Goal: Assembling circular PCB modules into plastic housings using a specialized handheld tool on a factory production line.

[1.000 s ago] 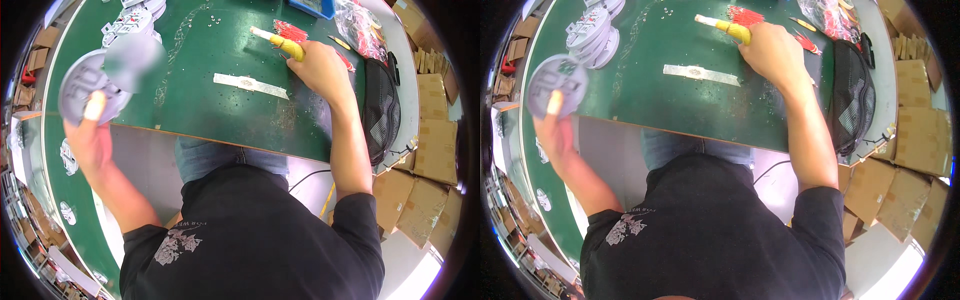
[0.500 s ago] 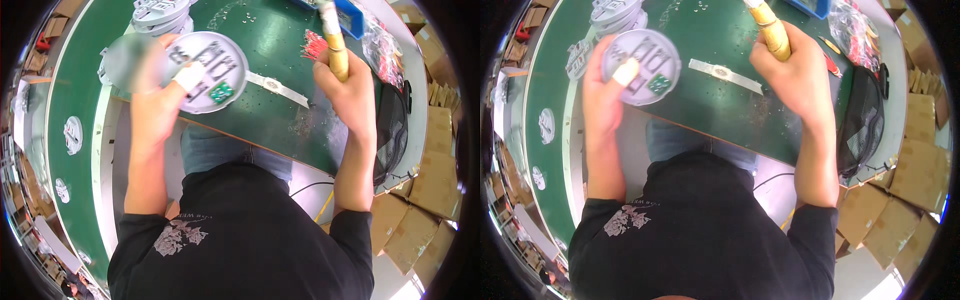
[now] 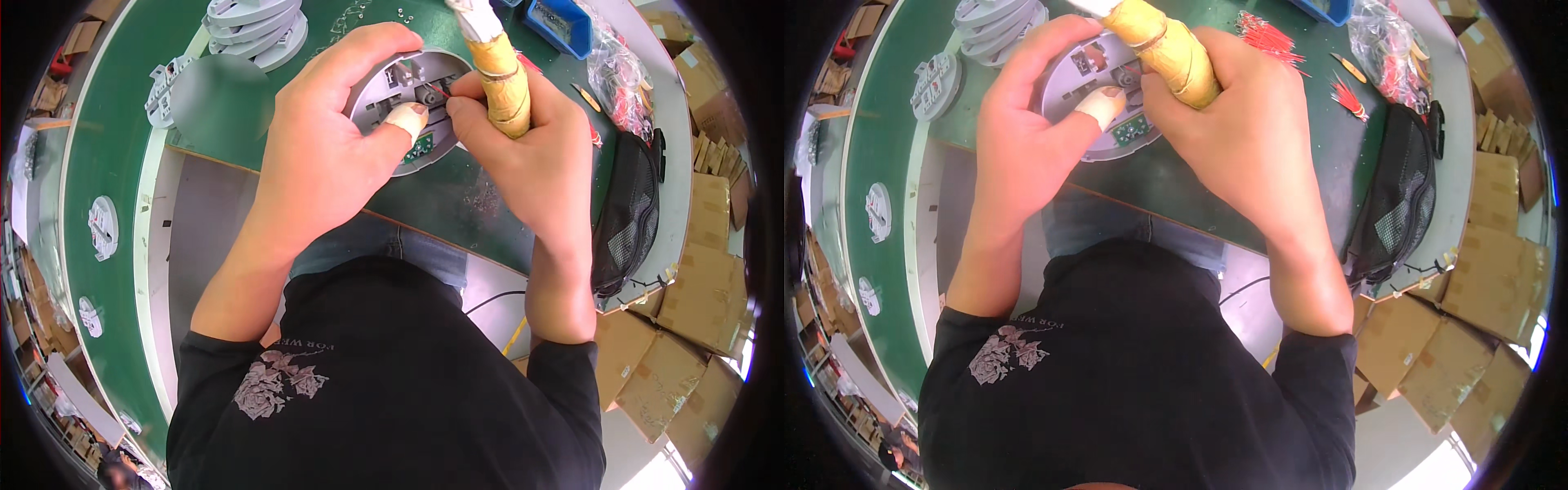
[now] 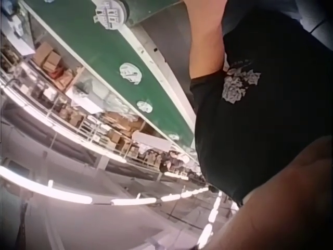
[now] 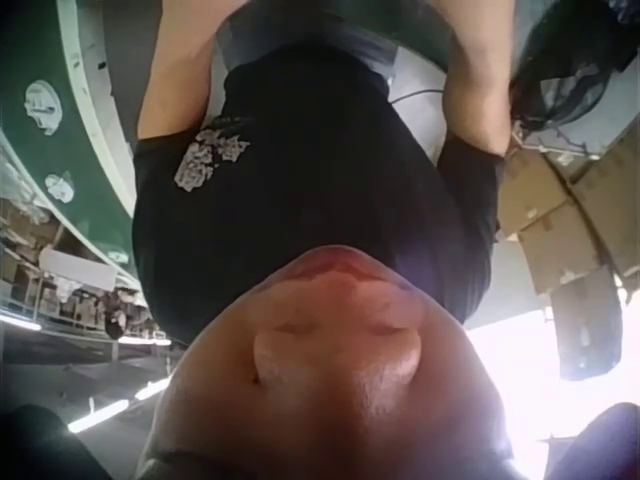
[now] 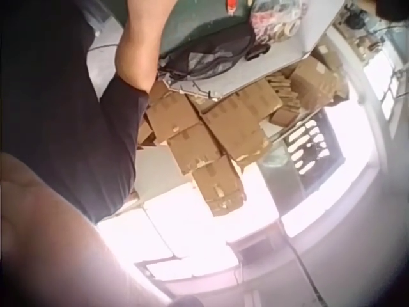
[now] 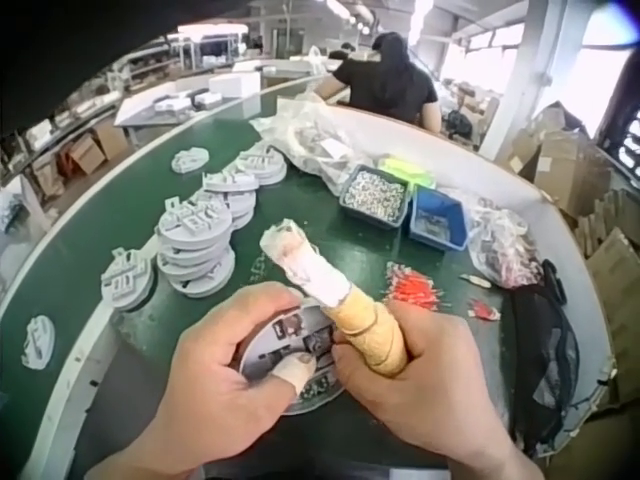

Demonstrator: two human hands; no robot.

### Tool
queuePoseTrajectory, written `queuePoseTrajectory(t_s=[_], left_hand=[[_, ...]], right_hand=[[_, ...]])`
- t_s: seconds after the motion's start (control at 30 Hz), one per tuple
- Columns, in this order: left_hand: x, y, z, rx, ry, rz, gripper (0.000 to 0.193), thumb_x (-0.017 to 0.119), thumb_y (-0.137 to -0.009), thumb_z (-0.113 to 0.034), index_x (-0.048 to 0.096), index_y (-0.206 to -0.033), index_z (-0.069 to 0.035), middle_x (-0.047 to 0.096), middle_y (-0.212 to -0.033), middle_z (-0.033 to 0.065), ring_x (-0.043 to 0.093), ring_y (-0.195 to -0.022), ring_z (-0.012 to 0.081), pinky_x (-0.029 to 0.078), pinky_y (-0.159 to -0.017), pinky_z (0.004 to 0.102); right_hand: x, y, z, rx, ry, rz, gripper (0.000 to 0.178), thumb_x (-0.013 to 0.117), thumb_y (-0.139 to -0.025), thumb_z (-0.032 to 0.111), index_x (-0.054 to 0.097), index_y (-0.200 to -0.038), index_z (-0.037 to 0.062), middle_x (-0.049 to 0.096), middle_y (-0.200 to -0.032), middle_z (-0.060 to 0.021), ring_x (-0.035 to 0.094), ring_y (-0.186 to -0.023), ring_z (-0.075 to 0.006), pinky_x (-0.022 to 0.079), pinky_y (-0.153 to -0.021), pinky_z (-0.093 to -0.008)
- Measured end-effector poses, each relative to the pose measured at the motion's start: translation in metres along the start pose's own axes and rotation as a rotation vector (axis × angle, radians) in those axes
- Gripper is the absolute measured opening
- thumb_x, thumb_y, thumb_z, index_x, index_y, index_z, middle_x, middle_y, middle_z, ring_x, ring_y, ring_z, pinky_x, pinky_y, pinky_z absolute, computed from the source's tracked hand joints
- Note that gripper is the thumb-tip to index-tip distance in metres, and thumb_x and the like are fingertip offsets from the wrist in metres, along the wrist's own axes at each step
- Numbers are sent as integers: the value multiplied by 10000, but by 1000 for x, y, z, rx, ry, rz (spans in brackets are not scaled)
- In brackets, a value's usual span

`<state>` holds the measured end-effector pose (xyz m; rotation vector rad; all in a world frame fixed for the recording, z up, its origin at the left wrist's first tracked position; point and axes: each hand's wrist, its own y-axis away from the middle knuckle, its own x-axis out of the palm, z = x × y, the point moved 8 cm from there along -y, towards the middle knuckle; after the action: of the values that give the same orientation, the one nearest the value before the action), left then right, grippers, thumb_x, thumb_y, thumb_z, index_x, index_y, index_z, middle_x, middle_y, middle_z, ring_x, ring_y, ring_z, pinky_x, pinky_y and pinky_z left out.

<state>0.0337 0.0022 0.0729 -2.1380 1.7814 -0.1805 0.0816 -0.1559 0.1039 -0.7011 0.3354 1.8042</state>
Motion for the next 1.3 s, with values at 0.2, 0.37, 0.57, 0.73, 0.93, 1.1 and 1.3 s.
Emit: queuePoseTrajectory(t_s=[0.2,0.37,0.57,0.73,0.93,1.1,1.3], left_hand=[[-1,0,2,-27,-1,-15,465,699,-820,70,602,-1262,-36,645,-1139,56,620,-1043,130,504,-883,274],[-2,-2,-1,31,-108,-39,446,709,-822,54,613,-1248,-34,665,-1141,63,634,-1019,132,514,-874,286],[11,-4,-19,184,-298,37,428,719,-815,39,614,-1226,-23,680,-1079,51,649,-990,142,528,-857,294],[10,-3,-27,304,-406,-93,357,747,-756,-48,623,-1088,-94,649,-906,95,657,-760,227,525,-668,310],[10,-2,35,-241,259,-52,293,717,-795,-42,623,-1072,-57,647,-907,32,625,-783,121,511,-703,269],[16,-2,80,-513,624,-71,330,702,-841,6,618,-1158,-34,636,-1000,27,628,-874,100,529,-740,255],[-1,-23,68,-271,674,-198,251,663,-866,-48,636,-1115,-34,616,-1085,31,596,-940,115,496,-841,293]], right_hand=[[-1,2,14,-236,247,-48,170,740,-824,120,693,-952,18,646,-732,-16,561,-660,-53,462,-601,-236],[-6,-2,24,-213,251,-17,170,734,-811,114,690,-946,19,644,-721,-14,561,-654,-53,462,-595,-234],[-12,-13,32,-6,112,107,142,717,-810,95,684,-925,19,643,-729,3,555,-655,-45,452,-590,-217],[-14,-12,26,-19,126,118,139,726,-794,60,681,-918,16,643,-739,8,555,-658,-41,449,-587,-211],[5,18,-3,-215,163,73,269,759,-713,79,695,-972,42,676,-878,-126,657,-758,-280,527,-646,-342],[24,20,12,-432,477,60,288,722,-760,-8,694,-1043,37,651,-925,-68,614,-808,-122,506,-722,-307],[-28,-38,-12,-305,-252,-175,109,686,-867,67,638,-962,41,596,-922,-44,584,-841,-168,487,-674,-351]])
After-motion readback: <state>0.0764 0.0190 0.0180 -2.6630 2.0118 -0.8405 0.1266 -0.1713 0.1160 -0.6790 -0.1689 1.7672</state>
